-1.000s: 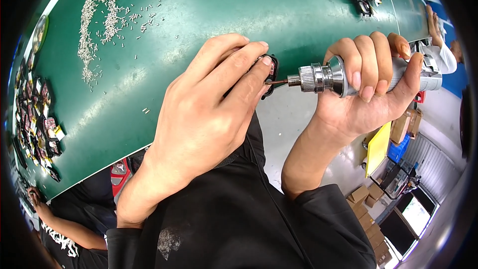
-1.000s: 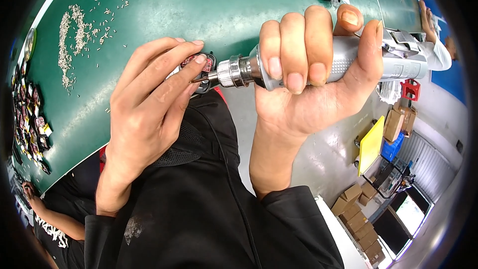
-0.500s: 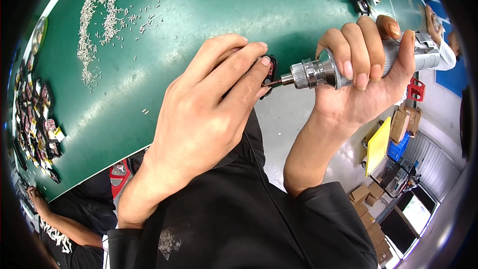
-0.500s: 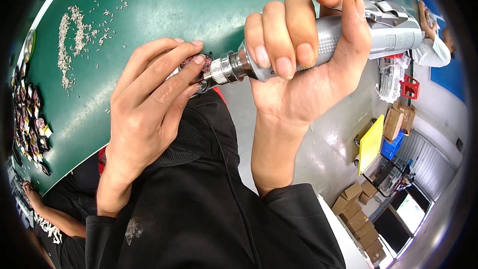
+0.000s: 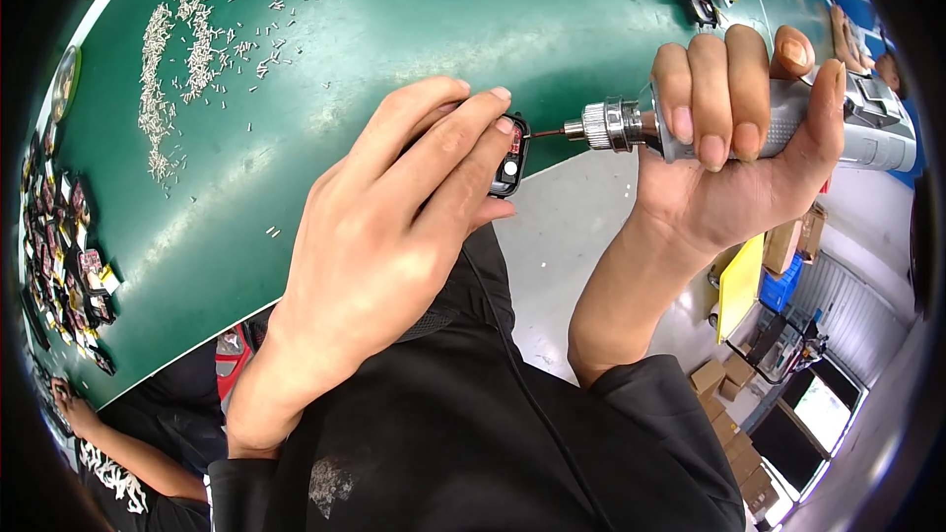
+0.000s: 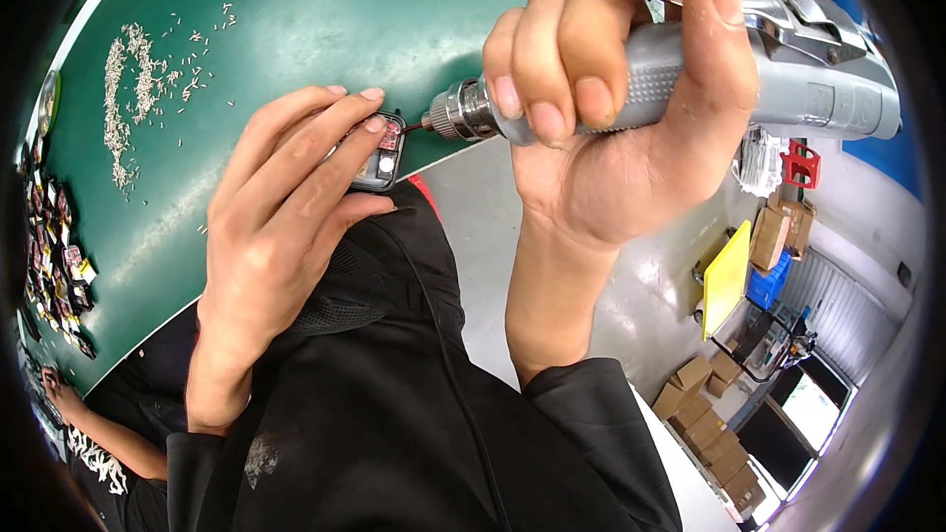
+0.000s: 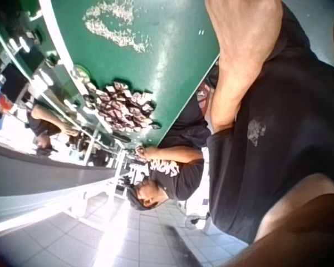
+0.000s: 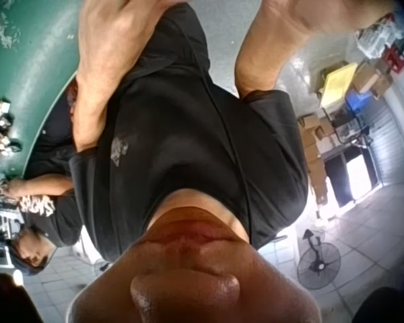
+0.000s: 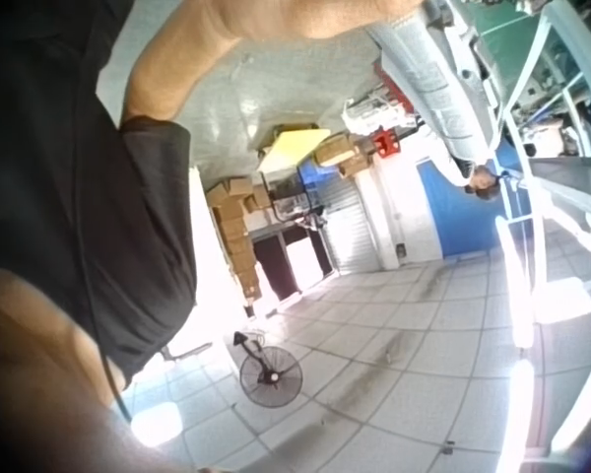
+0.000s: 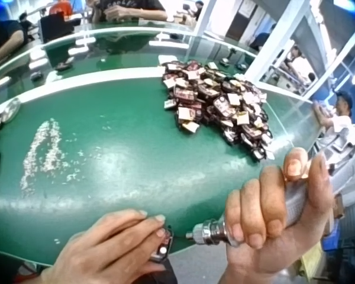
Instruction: Assembling small electronic components using an electric screwdriver on a production line.
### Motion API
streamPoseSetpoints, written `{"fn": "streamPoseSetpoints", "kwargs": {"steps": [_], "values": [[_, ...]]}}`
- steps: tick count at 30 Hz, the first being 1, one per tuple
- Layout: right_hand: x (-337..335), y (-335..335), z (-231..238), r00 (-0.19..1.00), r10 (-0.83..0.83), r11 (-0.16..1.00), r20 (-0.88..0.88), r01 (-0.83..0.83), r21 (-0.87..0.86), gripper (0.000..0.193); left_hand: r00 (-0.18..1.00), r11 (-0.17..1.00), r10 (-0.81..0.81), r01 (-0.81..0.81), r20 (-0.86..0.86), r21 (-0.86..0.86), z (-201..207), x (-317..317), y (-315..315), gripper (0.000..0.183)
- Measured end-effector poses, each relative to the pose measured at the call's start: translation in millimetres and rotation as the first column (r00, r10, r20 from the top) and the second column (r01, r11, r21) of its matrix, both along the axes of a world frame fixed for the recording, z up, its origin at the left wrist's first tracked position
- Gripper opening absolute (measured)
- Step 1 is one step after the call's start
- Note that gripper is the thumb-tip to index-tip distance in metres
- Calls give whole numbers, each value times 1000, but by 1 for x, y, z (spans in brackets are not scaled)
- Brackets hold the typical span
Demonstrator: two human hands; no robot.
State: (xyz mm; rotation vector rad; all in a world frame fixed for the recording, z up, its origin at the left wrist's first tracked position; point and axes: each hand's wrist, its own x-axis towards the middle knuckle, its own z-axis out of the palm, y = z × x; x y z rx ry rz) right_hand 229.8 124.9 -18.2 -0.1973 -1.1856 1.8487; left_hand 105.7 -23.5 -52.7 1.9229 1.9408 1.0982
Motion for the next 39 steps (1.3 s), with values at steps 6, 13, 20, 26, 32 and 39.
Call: {"fn": "streamPoseSetpoints", "kwargs": {"steps": [6,13,20,26,32,39], "values": [[0,6,-12,999,40,999,4,-40,-1,30,1000,1000,8,-8,26,-2,1,1,1,49],[-7,17,-5,963,266,957,40,-268,112,32,999,999,-11,10,36,37,-1,-1,3,48],[-16,15,-1,946,310,896,93,-324,304,33,999,997,-40,38,28,62,-2,-3,3,46],[-12,10,3,953,288,898,95,-304,317,33,999,996,-50,49,8,69,0,-2,3,46],[-13,6,-3,970,238,942,51,-243,229,34,999,996,-42,41,1,77,-2,-3,3,47],[-11,9,-2,965,262,946,33,-263,190,35,999,995,-48,47,7,83,-3,-4,2,45]]}}
